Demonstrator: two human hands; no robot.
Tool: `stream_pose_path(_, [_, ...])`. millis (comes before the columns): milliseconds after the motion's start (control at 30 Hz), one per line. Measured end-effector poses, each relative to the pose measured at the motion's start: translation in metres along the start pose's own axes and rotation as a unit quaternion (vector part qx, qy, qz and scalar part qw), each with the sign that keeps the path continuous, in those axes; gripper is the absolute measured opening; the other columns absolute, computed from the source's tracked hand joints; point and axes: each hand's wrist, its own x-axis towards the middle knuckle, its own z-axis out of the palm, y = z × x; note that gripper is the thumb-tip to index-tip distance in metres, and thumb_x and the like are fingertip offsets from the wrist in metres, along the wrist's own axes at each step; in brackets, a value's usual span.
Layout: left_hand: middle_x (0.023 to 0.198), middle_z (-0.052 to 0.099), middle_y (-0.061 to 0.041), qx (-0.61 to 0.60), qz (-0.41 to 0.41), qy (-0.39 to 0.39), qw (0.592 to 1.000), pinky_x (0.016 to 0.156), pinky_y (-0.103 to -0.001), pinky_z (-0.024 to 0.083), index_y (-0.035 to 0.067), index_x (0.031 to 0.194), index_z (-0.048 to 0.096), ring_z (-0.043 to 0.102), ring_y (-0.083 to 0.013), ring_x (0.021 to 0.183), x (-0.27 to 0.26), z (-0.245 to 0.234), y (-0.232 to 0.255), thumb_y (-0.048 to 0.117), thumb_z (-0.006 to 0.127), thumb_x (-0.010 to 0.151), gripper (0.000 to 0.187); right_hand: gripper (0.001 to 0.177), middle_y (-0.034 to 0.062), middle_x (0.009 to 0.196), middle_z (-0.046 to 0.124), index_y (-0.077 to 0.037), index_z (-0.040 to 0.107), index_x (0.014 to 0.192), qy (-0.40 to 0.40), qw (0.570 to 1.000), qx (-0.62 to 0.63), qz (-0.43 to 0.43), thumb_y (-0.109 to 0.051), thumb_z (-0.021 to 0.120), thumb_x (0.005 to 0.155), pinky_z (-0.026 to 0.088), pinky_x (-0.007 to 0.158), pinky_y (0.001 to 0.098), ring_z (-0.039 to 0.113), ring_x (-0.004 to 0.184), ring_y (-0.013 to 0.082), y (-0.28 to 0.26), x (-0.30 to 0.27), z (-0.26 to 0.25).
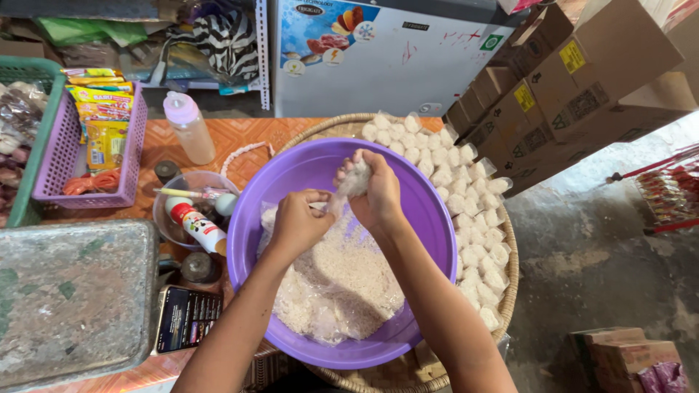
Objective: The person repeatedly scoops a white granular substance from a purple bowl, places it into a small plastic bag, and ties the bag shut. The finished bundles are placed into a woven basket. The person continues this process throughout the clip.
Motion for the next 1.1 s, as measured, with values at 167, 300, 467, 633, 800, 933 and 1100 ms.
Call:
stream_pose_path(167, [0.069,0.074,-0.008,-0.038,-0.044,-0.013,0.998,0.047,-0.031,0.055,0.002,0.105,0.077,0.068,-0.0124,0.056,-0.002,-0.001,0.011,0.007,0.074,0.080,0.026,0.023,0.0095,0.078,0.061,-0.005,0.059,0.085,0.019,0.999,-0.043,-0.012,-0.011,0.041,0.098,0.054,0.076,0.0369,0.061,0.075,0.0223,0.007,-0.007,0.006])
stream_pose_path(300, [0.066,0.073,-0.007,-0.002,0.013,-0.001,1.000,0.049,-0.030,0.051,0.000,0.100,0.077,0.066,-0.0109,0.053,-0.001,0.000,0.008,0.006,0.075,0.078,0.023,0.024,0.0080,0.082,0.062,-0.003,0.060,0.088,-0.024,0.998,-0.045,-0.030,-0.008,0.040,0.100,0.053,0.076,0.0342,0.062,0.078,0.0199,0.013,-0.009,0.001])
stream_pose_path(467, [0.068,0.074,-0.010,0.011,-0.007,0.008,1.000,0.051,-0.032,0.050,0.000,0.100,0.078,0.064,-0.0130,0.053,0.000,0.000,0.003,0.006,0.073,0.078,0.023,0.023,0.0092,0.088,0.064,-0.001,0.062,0.093,-0.095,0.987,-0.106,-0.072,0.004,0.039,0.090,0.053,0.078,0.0330,0.061,0.084,0.0190,0.018,-0.008,-0.008])
stream_pose_path(633, [0.090,0.079,-0.013,-0.004,0.090,0.034,0.995,0.069,-0.032,0.056,-0.003,0.099,0.077,0.074,-0.0179,0.077,0.004,0.000,-0.010,0.005,0.071,0.078,0.023,0.028,0.0131,0.111,0.070,-0.005,0.072,0.098,-0.125,0.825,-0.518,-0.189,0.005,0.048,0.088,0.056,0.085,0.0320,0.067,0.101,0.0218,-0.004,-0.028,-0.004])
stream_pose_path(800, [0.099,0.080,-0.016,0.012,0.135,0.042,0.990,0.085,-0.032,0.057,-0.001,0.099,0.079,0.076,-0.0222,0.093,0.005,-0.003,-0.010,0.006,0.072,0.080,0.022,0.033,0.0148,0.119,0.070,-0.012,0.080,0.094,-0.127,0.582,-0.754,-0.277,0.007,0.060,0.075,0.049,0.093,0.0443,0.062,0.113,0.0325,-0.016,-0.053,0.005])
stream_pose_path(933, [0.099,0.079,-0.015,0.020,0.134,0.024,0.991,0.084,-0.034,0.059,0.001,0.101,0.078,0.077,-0.0225,0.092,0.003,-0.002,-0.003,0.004,0.069,0.080,0.023,0.026,0.0185,0.114,0.068,-0.007,0.079,0.098,-0.150,0.546,-0.784,-0.253,0.001,0.069,0.075,0.049,0.087,0.0481,0.061,0.106,0.0368,-0.009,-0.060,0.004])
stream_pose_path(1100, [0.109,0.079,-0.010,-0.078,0.090,-0.028,0.992,0.084,-0.034,0.063,0.004,0.109,0.076,0.078,-0.0223,0.096,0.005,-0.003,0.007,0.002,0.061,0.084,0.029,0.018,0.0113,0.100,0.070,-0.007,0.078,0.098,-0.146,0.649,-0.716,-0.213,0.000,0.072,0.082,0.060,0.074,0.0366,0.071,0.083,0.0248,-0.022,-0.055,-0.005])
